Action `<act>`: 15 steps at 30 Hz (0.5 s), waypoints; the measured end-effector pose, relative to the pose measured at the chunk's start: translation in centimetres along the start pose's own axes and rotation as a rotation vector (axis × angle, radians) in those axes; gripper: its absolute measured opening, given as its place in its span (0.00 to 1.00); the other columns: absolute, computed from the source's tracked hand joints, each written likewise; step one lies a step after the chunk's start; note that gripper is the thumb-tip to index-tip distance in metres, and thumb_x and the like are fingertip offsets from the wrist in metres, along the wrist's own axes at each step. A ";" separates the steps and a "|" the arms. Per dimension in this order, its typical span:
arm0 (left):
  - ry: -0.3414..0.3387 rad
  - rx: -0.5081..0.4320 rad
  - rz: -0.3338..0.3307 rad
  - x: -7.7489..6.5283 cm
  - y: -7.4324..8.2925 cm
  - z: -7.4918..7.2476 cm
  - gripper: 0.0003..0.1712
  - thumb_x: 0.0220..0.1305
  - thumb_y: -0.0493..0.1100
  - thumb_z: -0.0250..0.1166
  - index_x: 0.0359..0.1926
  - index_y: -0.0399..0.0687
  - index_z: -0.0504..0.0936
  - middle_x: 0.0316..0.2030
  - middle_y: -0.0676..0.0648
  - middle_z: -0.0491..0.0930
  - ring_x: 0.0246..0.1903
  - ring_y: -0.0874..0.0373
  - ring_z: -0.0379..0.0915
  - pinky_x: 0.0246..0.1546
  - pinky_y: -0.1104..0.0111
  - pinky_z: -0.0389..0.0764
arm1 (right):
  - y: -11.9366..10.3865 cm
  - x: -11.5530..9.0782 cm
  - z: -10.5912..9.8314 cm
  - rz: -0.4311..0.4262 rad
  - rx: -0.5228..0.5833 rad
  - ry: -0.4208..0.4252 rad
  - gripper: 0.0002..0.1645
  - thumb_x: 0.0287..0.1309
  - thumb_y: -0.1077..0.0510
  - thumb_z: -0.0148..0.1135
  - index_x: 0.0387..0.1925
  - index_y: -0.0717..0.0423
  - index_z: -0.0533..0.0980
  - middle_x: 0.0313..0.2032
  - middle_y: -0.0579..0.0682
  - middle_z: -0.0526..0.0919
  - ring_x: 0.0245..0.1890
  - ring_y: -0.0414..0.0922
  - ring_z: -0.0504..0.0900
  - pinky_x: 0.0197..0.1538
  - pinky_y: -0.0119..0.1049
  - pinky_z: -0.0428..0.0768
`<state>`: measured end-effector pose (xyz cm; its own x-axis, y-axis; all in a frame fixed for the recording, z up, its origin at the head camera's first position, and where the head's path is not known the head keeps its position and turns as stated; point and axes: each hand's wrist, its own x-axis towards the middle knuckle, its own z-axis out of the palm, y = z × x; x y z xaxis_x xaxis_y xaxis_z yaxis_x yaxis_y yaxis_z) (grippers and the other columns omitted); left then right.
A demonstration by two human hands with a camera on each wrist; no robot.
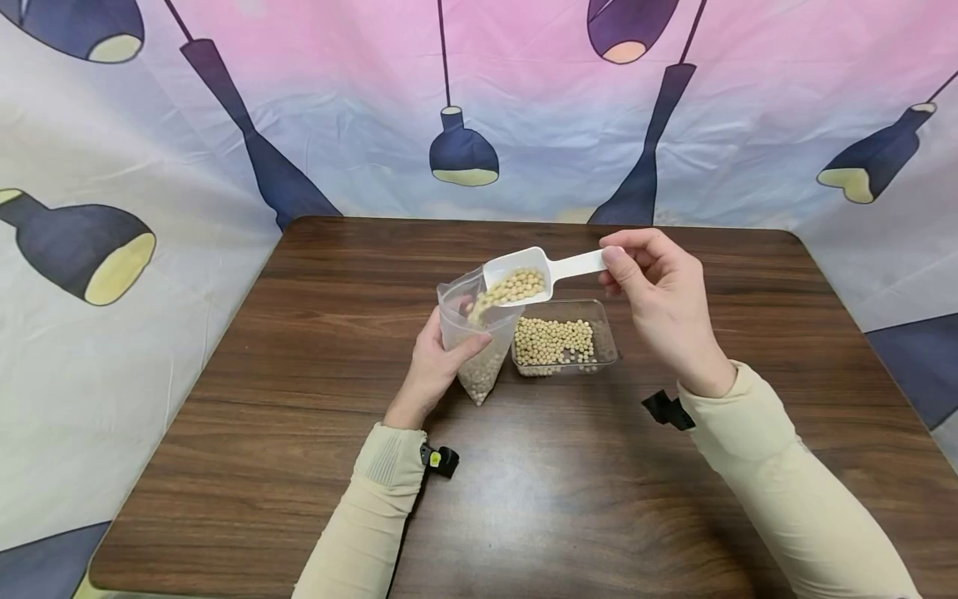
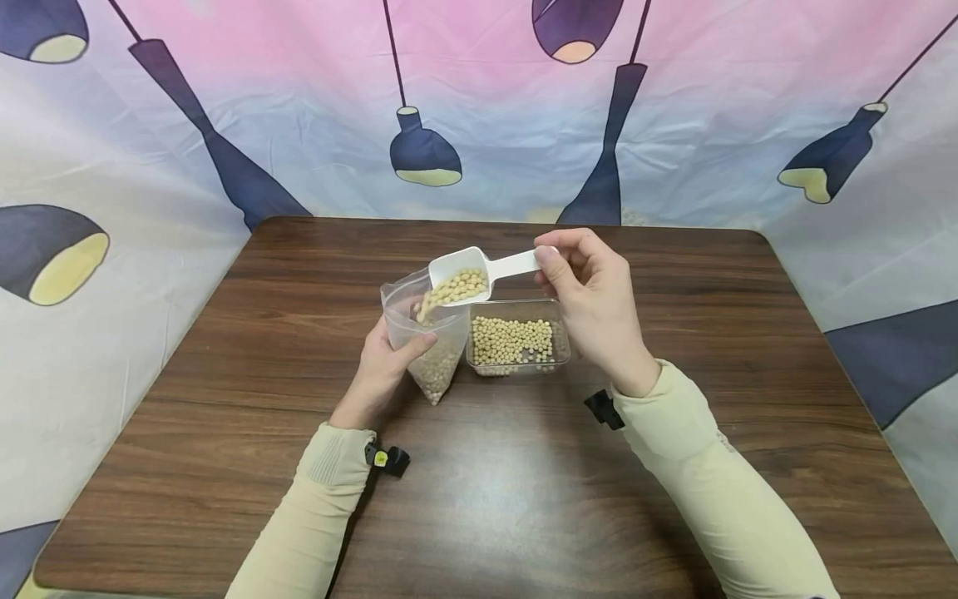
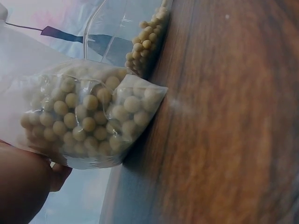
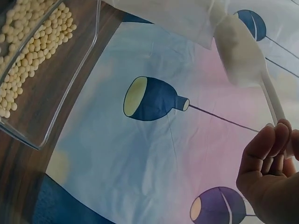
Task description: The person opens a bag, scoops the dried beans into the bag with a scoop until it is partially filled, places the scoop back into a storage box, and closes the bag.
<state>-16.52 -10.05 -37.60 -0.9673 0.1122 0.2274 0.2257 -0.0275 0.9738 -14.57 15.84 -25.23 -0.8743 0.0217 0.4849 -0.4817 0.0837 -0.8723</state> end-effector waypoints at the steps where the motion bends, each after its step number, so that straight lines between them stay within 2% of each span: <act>1: 0.001 -0.003 0.000 0.0 0.0 0.0 0.33 0.58 0.34 0.70 0.64 0.44 0.69 0.58 0.42 0.73 0.53 0.53 0.71 0.55 0.60 0.71 | 0.0 0.0 0.1 -0.010 -0.018 -0.007 0.10 0.64 0.63 0.61 0.43 0.66 0.79 0.25 0.52 0.81 0.27 0.43 0.79 0.33 0.30 0.80; 5: 0.001 -0.026 0.000 0.1 0.0 0.0 0.33 0.58 0.33 0.69 0.64 0.44 0.69 0.56 0.42 0.74 0.52 0.53 0.71 0.54 0.62 0.72 | -0.1 -0.1 0.7 -0.086 -0.144 -0.052 0.09 0.64 0.64 0.61 0.44 0.65 0.79 0.26 0.52 0.80 0.26 0.42 0.76 0.30 0.28 0.76; 10: 0.001 -0.026 0.042 0.3 0.2 0.1 0.34 0.57 0.32 0.70 0.64 0.44 0.68 0.55 0.43 0.75 0.51 0.53 0.72 0.52 0.62 0.73 | -0.3 -0.2 1.7 -0.298 -0.340 -0.173 0.07 0.62 0.65 0.62 0.42 0.58 0.81 0.28 0.47 0.79 0.23 0.40 0.69 0.26 0.28 0.66; 13: -0.006 -0.014 0.069 0.3 0.4 0.2 0.37 0.56 0.33 0.71 0.65 0.48 0.68 0.55 0.45 0.76 0.51 0.53 0.72 0.52 0.61 0.73 | -0.3 0.1 2.4 -0.403 -0.391 -0.232 0.07 0.62 0.66 0.61 0.41 0.58 0.81 0.32 0.45 0.81 0.23 0.39 0.68 0.28 0.28 0.66; 15: -0.019 0.010 0.083 0.3 0.7 0.2 0.38 0.55 0.34 0.72 0.66 0.52 0.68 0.55 0.46 0.75 0.50 0.53 0.72 0.52 0.59 0.72 | -0.2 0.3 2.8 -0.414 -0.398 -0.251 0.06 0.63 0.66 0.60 0.40 0.58 0.81 0.32 0.46 0.82 0.22 0.39 0.67 0.27 0.28 0.66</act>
<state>-16.63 -9.83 -36.89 -0.9430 0.1287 0.3068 0.3058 -0.0277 0.9517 -14.92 13.07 -25.08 -0.6306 -0.3227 0.7059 -0.7667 0.4003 -0.5019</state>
